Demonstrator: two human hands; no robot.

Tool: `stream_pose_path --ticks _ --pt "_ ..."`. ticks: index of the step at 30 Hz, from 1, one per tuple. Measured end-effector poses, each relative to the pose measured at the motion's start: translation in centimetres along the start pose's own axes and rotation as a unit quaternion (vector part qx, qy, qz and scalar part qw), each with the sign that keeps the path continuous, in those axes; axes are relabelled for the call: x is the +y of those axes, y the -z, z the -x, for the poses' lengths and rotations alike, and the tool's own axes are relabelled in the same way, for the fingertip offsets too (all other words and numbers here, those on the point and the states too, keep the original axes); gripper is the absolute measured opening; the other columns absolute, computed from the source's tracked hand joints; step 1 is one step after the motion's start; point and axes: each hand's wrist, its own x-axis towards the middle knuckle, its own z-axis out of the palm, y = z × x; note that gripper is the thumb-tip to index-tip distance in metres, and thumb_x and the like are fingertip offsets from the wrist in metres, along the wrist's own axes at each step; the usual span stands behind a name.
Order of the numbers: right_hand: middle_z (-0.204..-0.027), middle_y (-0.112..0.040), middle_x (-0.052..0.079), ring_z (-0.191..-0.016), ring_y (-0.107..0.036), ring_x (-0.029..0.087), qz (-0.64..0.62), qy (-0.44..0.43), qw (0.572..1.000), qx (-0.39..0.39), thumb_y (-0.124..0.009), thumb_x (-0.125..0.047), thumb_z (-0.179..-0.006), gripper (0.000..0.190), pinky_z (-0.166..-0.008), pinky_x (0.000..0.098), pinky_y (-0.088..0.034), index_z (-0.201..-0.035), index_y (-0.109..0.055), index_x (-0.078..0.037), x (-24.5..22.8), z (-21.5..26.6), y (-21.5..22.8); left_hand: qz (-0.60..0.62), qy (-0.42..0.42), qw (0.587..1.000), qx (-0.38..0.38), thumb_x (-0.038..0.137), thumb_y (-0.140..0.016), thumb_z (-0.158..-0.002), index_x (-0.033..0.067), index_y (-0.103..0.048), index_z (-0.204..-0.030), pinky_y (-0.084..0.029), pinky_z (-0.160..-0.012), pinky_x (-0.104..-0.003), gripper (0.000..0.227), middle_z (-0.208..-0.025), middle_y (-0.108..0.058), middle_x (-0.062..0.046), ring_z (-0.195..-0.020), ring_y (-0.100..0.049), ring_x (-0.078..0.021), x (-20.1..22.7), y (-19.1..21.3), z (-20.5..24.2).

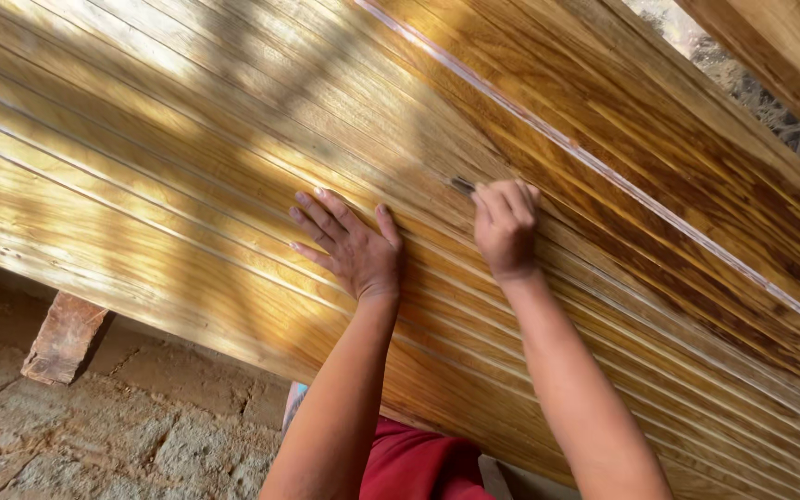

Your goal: The person scrapes a large wooden board with a small metal tool, moving back and forth along the grain to remove surface material. The hands remain in view throughout, and the board is supported on a workbench.

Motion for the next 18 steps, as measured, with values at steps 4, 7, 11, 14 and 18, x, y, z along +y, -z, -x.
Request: stream_pose_path --ticks 4,7,11,14,18 --pt "-0.088 -0.066 0.009 -0.087 -0.060 0.025 0.083 -0.012 0.996 -0.017 -0.074 -0.002 -0.097 0.007 -0.081 0.0375 -0.046 -0.094 -0.068 -0.005 1.1 3.9 2.8 -0.007 -0.006 1.000 -0.021 0.058 -0.047 -0.104 -0.0003 -0.018 -0.164 -0.005 -0.126 -0.068 0.088 -0.172 -0.008 -0.024 -0.161 -0.006 -0.0411 -1.5 0.2 1.6" --pt "-0.082 -0.063 0.006 -0.078 -0.058 0.021 0.065 0.025 0.998 0.008 -0.074 -0.004 -0.098 0.016 -0.071 0.0359 -0.044 -0.084 -0.065 -0.008 -0.5 0.1 -3.6 0.000 -0.013 1.000 -0.018 0.058 -0.048 -0.103 0.0005 -0.018 -0.164 -0.006 -0.124 -0.068 0.089 -0.171 -0.007 -0.025 -0.160 -0.005 -0.0422 -0.9 -0.2 0.8" --pt "-0.088 -0.061 0.008 -0.084 -0.058 0.027 0.023 0.047 0.998 -0.016 -0.067 -0.001 -0.093 0.009 -0.076 0.0405 -0.045 -0.087 -0.063 -0.006 -4.4 -2.9 -8.2 0.021 -0.024 0.999 -0.037 0.056 -0.051 -0.101 0.0010 -0.018 -0.163 -0.005 -0.123 -0.070 0.089 -0.171 -0.005 -0.026 -0.159 -0.002 -0.0444 -1.8 0.2 1.6" --pt "-0.091 -0.063 0.008 -0.086 -0.059 0.027 0.042 0.036 0.998 0.001 -0.070 0.000 -0.094 0.005 -0.077 0.0401 -0.045 -0.095 -0.067 -0.004 -4.0 -2.5 -4.4 0.050 -0.043 0.997 -0.039 0.054 -0.054 -0.100 0.0020 -0.019 -0.163 -0.003 -0.122 -0.073 0.089 -0.170 -0.003 -0.026 -0.159 -0.001 -0.0455 -1.8 0.6 0.6" --pt "-0.093 -0.064 0.009 -0.089 -0.060 0.030 0.083 0.009 0.997 0.006 -0.073 -0.002 -0.092 0.007 -0.082 0.0428 -0.046 -0.095 -0.066 -0.004 -3.1 0.1 0.8 0.096 -0.057 0.992 -0.059 0.051 -0.058 -0.098 0.0018 -0.019 -0.163 -0.002 -0.119 -0.074 0.091 -0.169 -0.002 -0.029 -0.158 0.001 -0.0479 -2.3 1.4 0.8"
